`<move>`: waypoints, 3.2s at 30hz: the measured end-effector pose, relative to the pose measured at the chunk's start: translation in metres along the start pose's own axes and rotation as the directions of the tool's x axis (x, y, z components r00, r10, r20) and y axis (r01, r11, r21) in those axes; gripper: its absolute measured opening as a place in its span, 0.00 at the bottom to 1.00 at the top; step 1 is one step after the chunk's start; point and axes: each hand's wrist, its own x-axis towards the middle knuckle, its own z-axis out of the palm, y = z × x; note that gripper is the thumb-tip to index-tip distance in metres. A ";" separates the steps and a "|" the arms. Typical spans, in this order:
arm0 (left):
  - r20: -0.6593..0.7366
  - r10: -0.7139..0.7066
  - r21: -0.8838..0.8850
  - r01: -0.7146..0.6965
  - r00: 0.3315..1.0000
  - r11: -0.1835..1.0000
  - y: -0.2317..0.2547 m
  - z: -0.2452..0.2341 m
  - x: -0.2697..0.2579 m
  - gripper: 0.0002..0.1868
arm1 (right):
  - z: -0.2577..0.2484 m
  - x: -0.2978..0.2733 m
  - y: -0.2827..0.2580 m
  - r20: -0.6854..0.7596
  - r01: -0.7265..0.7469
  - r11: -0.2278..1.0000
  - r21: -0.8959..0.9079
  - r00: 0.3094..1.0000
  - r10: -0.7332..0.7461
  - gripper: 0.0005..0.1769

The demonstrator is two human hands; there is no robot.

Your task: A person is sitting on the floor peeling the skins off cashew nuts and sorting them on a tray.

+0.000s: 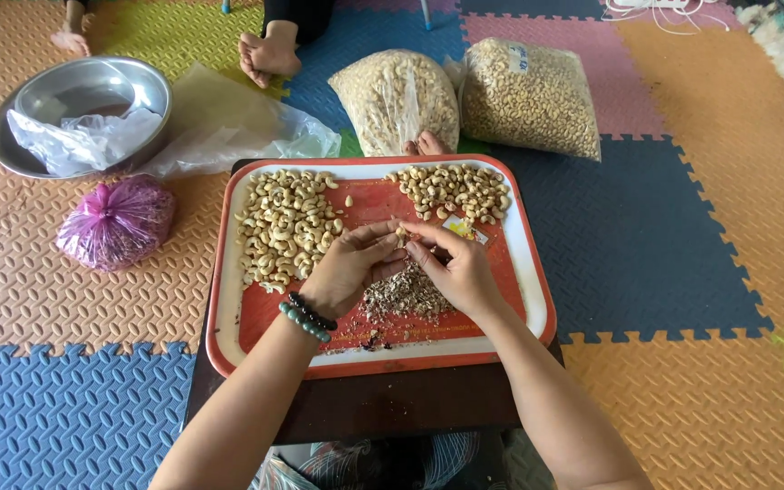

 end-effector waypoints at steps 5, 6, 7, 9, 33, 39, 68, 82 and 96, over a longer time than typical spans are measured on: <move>-0.027 0.048 -0.019 -0.048 0.999 0.999 -0.006 -0.007 -0.002 0.18 | 0.000 0.001 0.002 0.045 0.001 1.000 -0.009 0.999 -0.001 0.13; -0.043 0.059 -0.031 -0.060 0.997 0.998 -0.006 -0.007 -0.004 0.18 | 0.001 0.000 0.003 0.056 0.013 1.000 -0.018 0.998 -0.012 0.13; -0.046 0.058 -0.034 -0.060 0.997 0.998 -0.008 -0.009 -0.005 0.18 | 0.002 -0.001 0.002 0.061 0.012 1.000 -0.018 0.998 -0.011 0.13; -0.061 0.065 -0.028 -0.067 0.996 0.997 -0.009 -0.011 -0.003 0.18 | 0.003 0.000 0.002 0.069 0.014 0.999 -0.033 0.998 -0.012 0.13; -0.080 0.042 -0.118 -0.051 0.996 0.992 -0.012 -0.013 -0.005 0.15 | 0.004 -0.002 0.000 0.080 0.044 0.999 -0.027 0.996 -0.042 0.13; -0.087 0.051 -0.121 -0.062 0.995 0.991 -0.010 -0.011 -0.008 0.15 | 0.007 -0.002 -0.002 0.085 0.080 0.995 -0.058 0.994 -0.075 0.14; -0.125 0.035 0.016 -0.033 0.992 0.999 0.006 -0.018 -0.012 0.14 | 0.005 0.002 0.015 -0.081 0.051 0.993 -0.109 0.995 -0.061 0.09; 0.179 0.386 0.983 -0.151 0.905 -0.102 -0.037 0.014 0.114 0.08 | -0.043 0.011 0.025 -0.494 0.016 0.990 -0.140 0.865 -0.084 0.11; 0.036 0.167 0.605 -0.155 0.985 0.781 -0.034 0.039 0.104 0.13 | -0.048 0.011 0.052 -0.431 -0.075 0.994 -0.083 0.902 0.032 0.27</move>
